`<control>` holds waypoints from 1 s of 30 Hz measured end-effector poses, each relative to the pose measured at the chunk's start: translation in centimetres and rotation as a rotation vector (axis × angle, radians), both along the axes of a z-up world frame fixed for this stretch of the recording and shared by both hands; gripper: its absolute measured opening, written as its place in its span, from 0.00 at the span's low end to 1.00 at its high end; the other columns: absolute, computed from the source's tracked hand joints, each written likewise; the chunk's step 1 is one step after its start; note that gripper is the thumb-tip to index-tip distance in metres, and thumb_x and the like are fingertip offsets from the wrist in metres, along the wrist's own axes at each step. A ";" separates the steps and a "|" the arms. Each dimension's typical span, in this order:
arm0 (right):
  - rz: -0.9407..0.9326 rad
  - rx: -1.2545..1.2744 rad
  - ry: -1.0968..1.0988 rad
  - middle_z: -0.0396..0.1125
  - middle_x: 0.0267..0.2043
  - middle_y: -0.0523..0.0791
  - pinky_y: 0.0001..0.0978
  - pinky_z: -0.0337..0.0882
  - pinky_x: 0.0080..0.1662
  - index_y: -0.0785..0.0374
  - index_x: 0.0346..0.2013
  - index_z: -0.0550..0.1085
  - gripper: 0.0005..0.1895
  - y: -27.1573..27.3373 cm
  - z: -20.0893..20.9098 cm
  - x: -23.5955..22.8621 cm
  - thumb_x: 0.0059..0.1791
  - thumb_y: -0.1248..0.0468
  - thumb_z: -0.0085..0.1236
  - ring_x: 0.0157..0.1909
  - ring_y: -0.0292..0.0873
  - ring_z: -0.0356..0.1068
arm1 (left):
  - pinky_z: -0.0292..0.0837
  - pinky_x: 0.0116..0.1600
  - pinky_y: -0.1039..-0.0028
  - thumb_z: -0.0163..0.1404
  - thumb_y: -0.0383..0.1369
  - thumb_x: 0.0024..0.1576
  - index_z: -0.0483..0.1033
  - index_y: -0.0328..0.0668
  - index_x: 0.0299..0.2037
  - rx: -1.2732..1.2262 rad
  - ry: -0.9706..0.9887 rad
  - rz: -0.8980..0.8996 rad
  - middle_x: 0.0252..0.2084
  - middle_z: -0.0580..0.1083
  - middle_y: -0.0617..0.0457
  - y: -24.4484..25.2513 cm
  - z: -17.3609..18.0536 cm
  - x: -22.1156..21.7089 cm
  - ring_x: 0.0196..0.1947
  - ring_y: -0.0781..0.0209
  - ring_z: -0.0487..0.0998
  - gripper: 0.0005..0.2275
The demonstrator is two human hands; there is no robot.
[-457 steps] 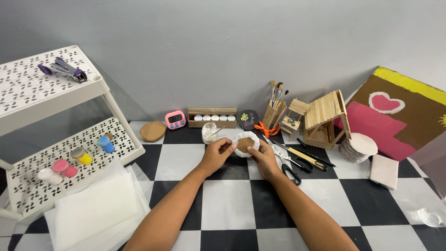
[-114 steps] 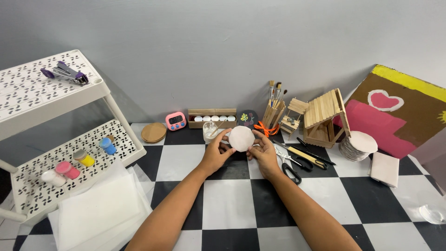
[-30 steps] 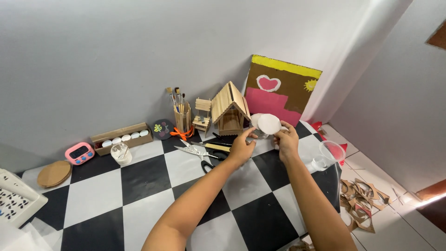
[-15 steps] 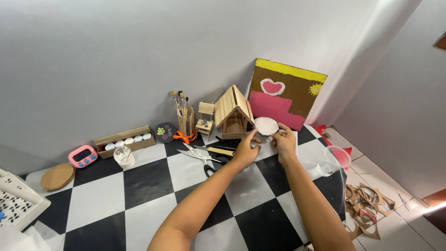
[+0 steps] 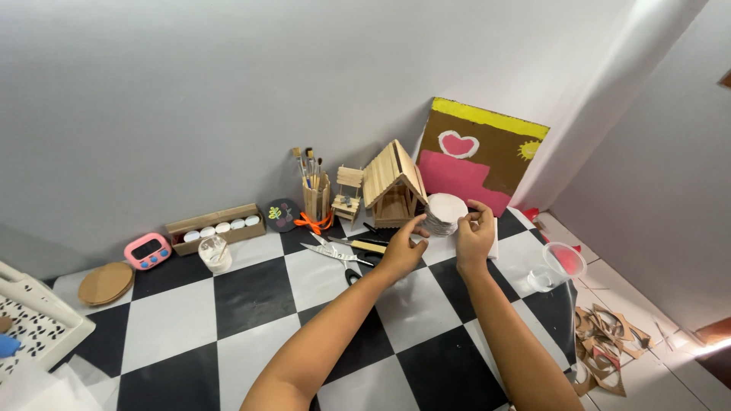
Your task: Applying glue to a cardboard circle, bonding it to paper, and trimming the excess paper with scissors.
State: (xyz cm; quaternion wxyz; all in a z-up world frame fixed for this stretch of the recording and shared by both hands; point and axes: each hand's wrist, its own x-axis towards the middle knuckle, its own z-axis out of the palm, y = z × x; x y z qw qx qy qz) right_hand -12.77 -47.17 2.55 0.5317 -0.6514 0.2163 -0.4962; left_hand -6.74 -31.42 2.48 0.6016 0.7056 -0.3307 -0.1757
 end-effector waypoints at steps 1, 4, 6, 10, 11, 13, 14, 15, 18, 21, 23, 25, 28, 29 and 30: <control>0.009 0.000 0.001 0.58 0.29 0.40 0.20 0.59 0.29 0.59 0.52 0.72 0.22 1.1 0.1 0.4 0.44 0.76 0.49 0.25 0.32 0.58 | 0.74 0.38 0.78 0.48 0.27 0.58 0.64 0.48 0.69 0.000 0.001 0.009 0.47 0.76 0.53 0.7 -0.3 0.3 0.34 0.66 0.77 0.26; 0.101 -0.080 -0.011 0.57 0.30 0.41 0.21 0.59 0.29 0.60 0.49 0.72 0.20 4.6 0.4 1.8 0.46 0.78 0.47 0.25 0.33 0.57 | 0.75 0.39 0.78 0.50 0.28 0.58 0.65 0.51 0.68 -0.007 -0.030 0.049 0.47 0.76 0.53 3.2 -0.9 1.4 0.35 0.65 0.78 0.25; 0.185 -0.165 0.001 0.58 0.30 0.40 0.23 0.62 0.29 0.59 0.47 0.73 0.16 7.3 0.6 3.1 0.49 0.78 0.47 0.24 0.33 0.58 | 0.74 0.38 0.79 0.49 0.26 0.58 0.65 0.50 0.68 -0.036 -0.040 0.074 0.48 0.75 0.52 5.6 -1.1 2.1 0.35 0.66 0.77 0.25; 0.343 -0.219 0.051 0.61 0.29 0.43 0.26 0.62 0.29 0.59 0.46 0.74 0.16 14.5 1.3 5.2 0.48 0.77 0.48 0.24 0.35 0.59 | 0.74 0.39 0.75 0.49 0.27 0.58 0.66 0.50 0.67 -0.049 -0.103 0.158 0.46 0.75 0.52 12.7 -0.1 3.4 0.34 0.62 0.78 0.24; 0.400 -0.222 0.071 0.62 0.30 0.42 0.26 0.62 0.30 0.59 0.45 0.75 0.15 16.2 1.1 6.0 0.49 0.76 0.48 0.25 0.34 0.58 | 0.75 0.41 0.70 0.49 0.27 0.58 0.66 0.47 0.67 -0.047 -0.169 0.185 0.47 0.75 0.48 14.8 0.4 3.7 0.36 0.55 0.78 0.24; 0.490 -0.225 0.092 0.63 0.30 0.42 0.25 0.62 0.30 0.59 0.45 0.75 0.14 20.3 1.1 7.0 0.49 0.75 0.48 0.25 0.34 0.58 | 0.76 0.43 0.66 0.50 0.26 0.57 0.66 0.44 0.67 -0.037 -0.233 0.244 0.49 0.75 0.43 19.6 1.5 3.9 0.38 0.49 0.79 0.24; 0.537 -0.240 0.111 0.63 0.31 0.42 0.25 0.62 0.31 0.58 0.45 0.76 0.14 22.6 1.4 7.2 0.49 0.75 0.49 0.26 0.34 0.59 | 0.76 0.43 0.65 0.50 0.26 0.57 0.67 0.44 0.66 -0.010 -0.295 0.296 0.48 0.75 0.44 22.2 2.1 3.8 0.39 0.48 0.79 0.24; 0.579 -0.257 0.127 0.64 0.31 0.42 0.26 0.63 0.32 0.57 0.46 0.76 0.15 24.8 1.8 7.5 0.49 0.75 0.50 0.28 0.33 0.59 | 0.76 0.44 0.64 0.50 0.25 0.56 0.68 0.43 0.65 0.017 -0.360 0.344 0.47 0.75 0.44 24.6 2.8 3.8 0.39 0.48 0.80 0.23; 0.722 -0.304 0.136 0.63 0.28 0.40 0.25 0.63 0.31 0.56 0.44 0.77 0.14 30.0 -1.2 10.5 0.48 0.75 0.51 0.27 0.33 0.60 | 0.76 0.44 0.64 0.50 0.25 0.56 0.70 0.48 0.63 0.119 -0.428 0.460 0.47 0.75 0.47 32.8 3.7 4.0 0.40 0.48 0.80 0.22; 0.865 -0.365 0.204 0.67 0.31 0.44 0.29 0.66 0.34 0.57 0.43 0.77 0.13 37.0 0.0 9.6 0.49 0.73 0.50 0.29 0.38 0.62 | 0.77 0.46 0.64 0.50 0.26 0.57 0.72 0.47 0.60 0.263 -0.462 0.577 0.50 0.74 0.49 40.6 3.4 3.8 0.43 0.48 0.80 0.19; 0.951 -0.395 0.236 0.69 0.32 0.44 0.30 0.67 0.34 0.56 0.42 0.78 0.12 41.1 -1.4 10.5 0.49 0.72 0.51 0.29 0.39 0.63 | 0.77 0.48 0.64 0.49 0.25 0.58 0.73 0.49 0.60 0.329 -0.434 0.634 0.51 0.73 0.49 45.6 4.7 1.9 0.45 0.48 0.80 0.19; 1.033 -0.424 0.266 0.70 0.33 0.44 0.32 0.67 0.34 0.55 0.42 0.78 0.11 45.1 -1.9 10.5 0.49 0.71 0.53 0.29 0.39 0.65 | 0.76 0.50 0.64 0.48 0.25 0.58 0.73 0.51 0.59 0.395 -0.405 0.687 0.53 0.73 0.49 49.9 6.0 -0.4 0.47 0.49 0.79 0.18; 1.164 -0.463 0.370 0.72 0.34 0.43 0.28 0.69 0.35 0.55 0.41 0.79 0.10 50.7 -1.3 9.1 0.50 0.70 0.53 0.30 0.37 0.67 | 0.77 0.51 0.64 0.47 0.26 0.60 0.75 0.47 0.57 0.533 -0.360 0.752 0.53 0.74 0.48 55.2 7.6 -3.8 0.48 0.50 0.79 0.15; 1.209 -0.530 0.392 0.72 0.35 0.43 0.28 0.69 0.36 0.55 0.42 0.79 0.09 52.2 -1.2 8.8 0.50 0.68 0.54 0.31 0.37 0.68 | 0.76 0.51 0.66 0.47 0.26 0.60 0.76 0.48 0.57 0.626 -0.320 0.759 0.53 0.74 0.50 56.5 7.8 -4.7 0.50 0.52 0.79 0.15; 1.253 -0.597 0.412 0.72 0.36 0.42 0.28 0.70 0.37 0.55 0.42 0.79 0.07 53.7 -1.1 8.4 0.51 0.66 0.56 0.32 0.37 0.69 | 0.76 0.52 0.67 0.47 0.27 0.61 0.77 0.49 0.56 0.719 -0.277 0.765 0.53 0.75 0.52 57.8 7.9 -5.6 0.51 0.55 0.78 0.15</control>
